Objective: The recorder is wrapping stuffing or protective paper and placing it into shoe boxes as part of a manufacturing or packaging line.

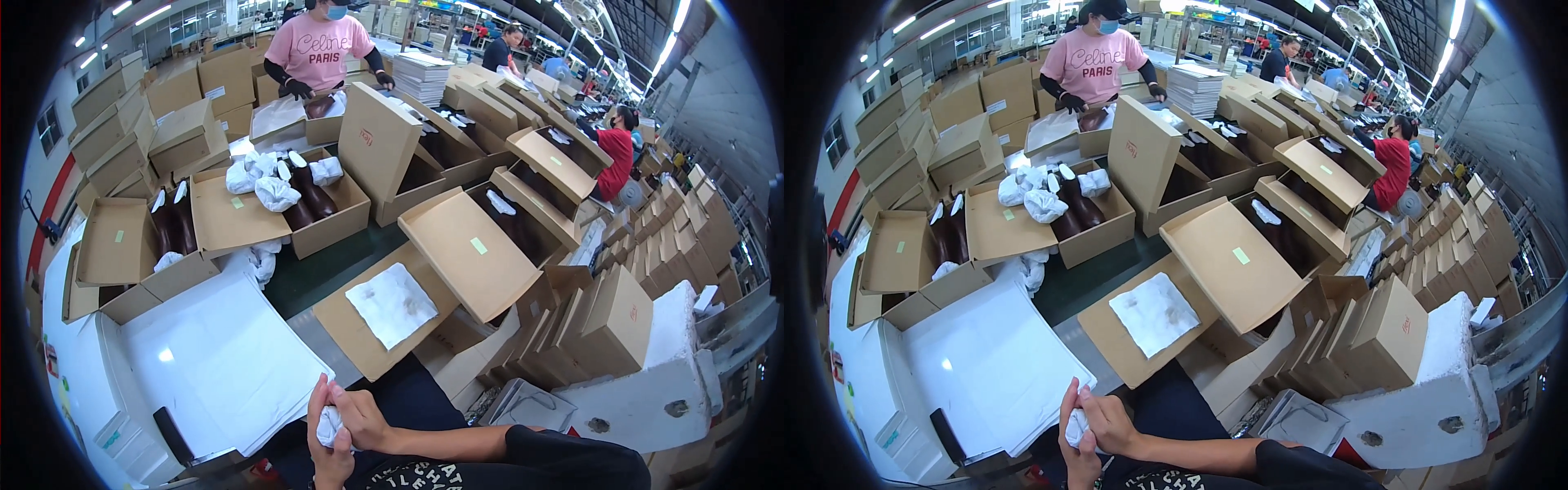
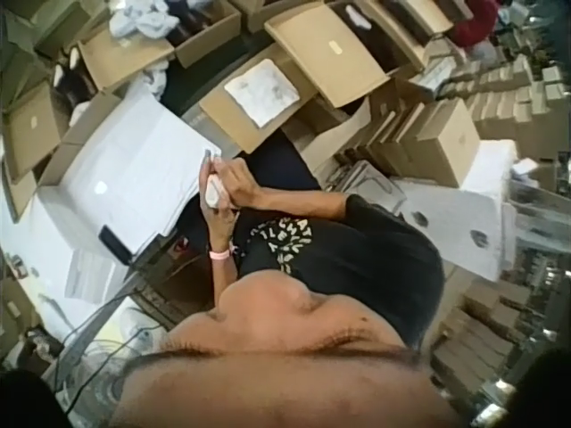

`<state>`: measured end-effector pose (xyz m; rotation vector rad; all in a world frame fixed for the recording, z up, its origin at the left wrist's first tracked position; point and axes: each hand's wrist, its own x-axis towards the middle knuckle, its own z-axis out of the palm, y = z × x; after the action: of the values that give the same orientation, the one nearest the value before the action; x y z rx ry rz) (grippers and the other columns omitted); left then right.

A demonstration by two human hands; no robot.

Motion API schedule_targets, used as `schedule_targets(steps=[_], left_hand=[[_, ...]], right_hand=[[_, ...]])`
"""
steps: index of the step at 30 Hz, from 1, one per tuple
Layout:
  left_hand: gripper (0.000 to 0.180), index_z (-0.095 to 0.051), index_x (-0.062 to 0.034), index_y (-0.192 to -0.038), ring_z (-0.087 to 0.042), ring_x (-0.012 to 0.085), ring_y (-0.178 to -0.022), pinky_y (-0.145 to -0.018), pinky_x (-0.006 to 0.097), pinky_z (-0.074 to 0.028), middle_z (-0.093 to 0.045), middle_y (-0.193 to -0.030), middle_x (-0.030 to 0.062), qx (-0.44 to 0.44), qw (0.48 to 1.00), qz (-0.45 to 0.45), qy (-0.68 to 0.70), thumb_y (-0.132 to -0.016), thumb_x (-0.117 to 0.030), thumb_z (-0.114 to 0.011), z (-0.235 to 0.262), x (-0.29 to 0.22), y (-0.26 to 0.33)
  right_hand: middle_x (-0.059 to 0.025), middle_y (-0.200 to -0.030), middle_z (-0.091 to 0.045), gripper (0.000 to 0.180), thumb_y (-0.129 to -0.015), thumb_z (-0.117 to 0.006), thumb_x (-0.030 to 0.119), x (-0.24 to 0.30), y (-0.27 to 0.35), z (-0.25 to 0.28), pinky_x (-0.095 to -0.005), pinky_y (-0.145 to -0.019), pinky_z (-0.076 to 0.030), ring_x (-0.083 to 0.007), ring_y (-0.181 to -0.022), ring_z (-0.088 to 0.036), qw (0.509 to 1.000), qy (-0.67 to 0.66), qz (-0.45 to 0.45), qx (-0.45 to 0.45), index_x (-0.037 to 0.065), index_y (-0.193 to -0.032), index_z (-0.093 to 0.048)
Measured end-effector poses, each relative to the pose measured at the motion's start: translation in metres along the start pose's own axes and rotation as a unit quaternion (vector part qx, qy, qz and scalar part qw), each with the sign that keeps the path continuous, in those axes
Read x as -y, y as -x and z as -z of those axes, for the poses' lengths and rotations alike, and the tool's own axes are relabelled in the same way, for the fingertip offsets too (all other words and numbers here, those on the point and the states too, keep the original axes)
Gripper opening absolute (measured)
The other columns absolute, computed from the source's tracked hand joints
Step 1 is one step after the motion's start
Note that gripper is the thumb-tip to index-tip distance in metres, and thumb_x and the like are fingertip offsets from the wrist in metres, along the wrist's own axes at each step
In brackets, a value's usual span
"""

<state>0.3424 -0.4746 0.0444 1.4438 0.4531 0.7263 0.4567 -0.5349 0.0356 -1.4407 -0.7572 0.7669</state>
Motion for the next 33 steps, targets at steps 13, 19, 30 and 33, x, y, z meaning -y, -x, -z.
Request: schedule_targets(steps=[13, 19, 30, 33], left_hand=[[0.095, -0.035, -0.0018, -0.172, -0.054, 0.041, -0.152, -0.128, 0.055, -0.044, -0.048, -0.168, 0.0217, -0.097, 0.966, 0.103, 0.214, -0.101, -0.056, -0.069, 0.058, 0.04, 0.024], [0.056, -0.051, -0.0053, -0.157, -0.065, 0.029, -0.129, -0.11, 0.047, -0.054, -0.063, -0.144, 0.0161, -0.213, 0.945, 0.119, 0.218, -0.112, -0.037, -0.062, 0.072, 0.04, 0.032], [0.017, -0.068, -0.0059, -0.123, -0.067, 0.0177, -0.114, -0.104, 0.037, -0.053, -0.072, -0.118, 0.0063, -0.332, 0.943, -0.021, -0.028, -0.116, -0.013, -0.055, 0.181, 0.009, -0.058], [0.02, -0.07, -0.0061, -0.127, -0.067, 0.0175, -0.119, -0.11, 0.038, -0.05, -0.073, -0.121, 0.0059, -0.386, 0.915, -0.067, -0.1, -0.117, -0.015, -0.055, 0.246, 0.006, -0.101]], right_hand=[[-0.0183, -0.148, -0.061, 0.079, -0.107, -0.076, 0.031, -0.012, -0.037, 0.024, -0.0408, -0.12, -0.047, -0.028, -0.139, -0.059, 0.9, -0.023, -0.083, 0.428, 0.006, -0.171, -0.036], [-0.0148, -0.16, -0.054, 0.064, -0.115, -0.064, 0.03, 0.061, -0.125, 0.059, -0.0414, -0.122, -0.048, -0.0241, -0.142, -0.058, 0.904, -0.403, 0.001, 0.147, 0.006, -0.17, -0.041], [-0.0219, -0.156, -0.058, 0.042, -0.111, -0.065, 0.025, -0.1, -0.155, 0.041, -0.0482, -0.121, -0.045, -0.0387, -0.139, -0.057, 0.973, 0.193, 0.129, 0.001, 0.003, -0.147, -0.064], [-0.0237, -0.162, -0.054, 0.043, -0.111, -0.064, 0.028, -0.136, -0.139, 0.03, -0.0539, -0.128, -0.039, -0.0455, -0.152, -0.046, 0.895, 0.383, 0.227, 0.0, 0.005, -0.147, -0.065]])
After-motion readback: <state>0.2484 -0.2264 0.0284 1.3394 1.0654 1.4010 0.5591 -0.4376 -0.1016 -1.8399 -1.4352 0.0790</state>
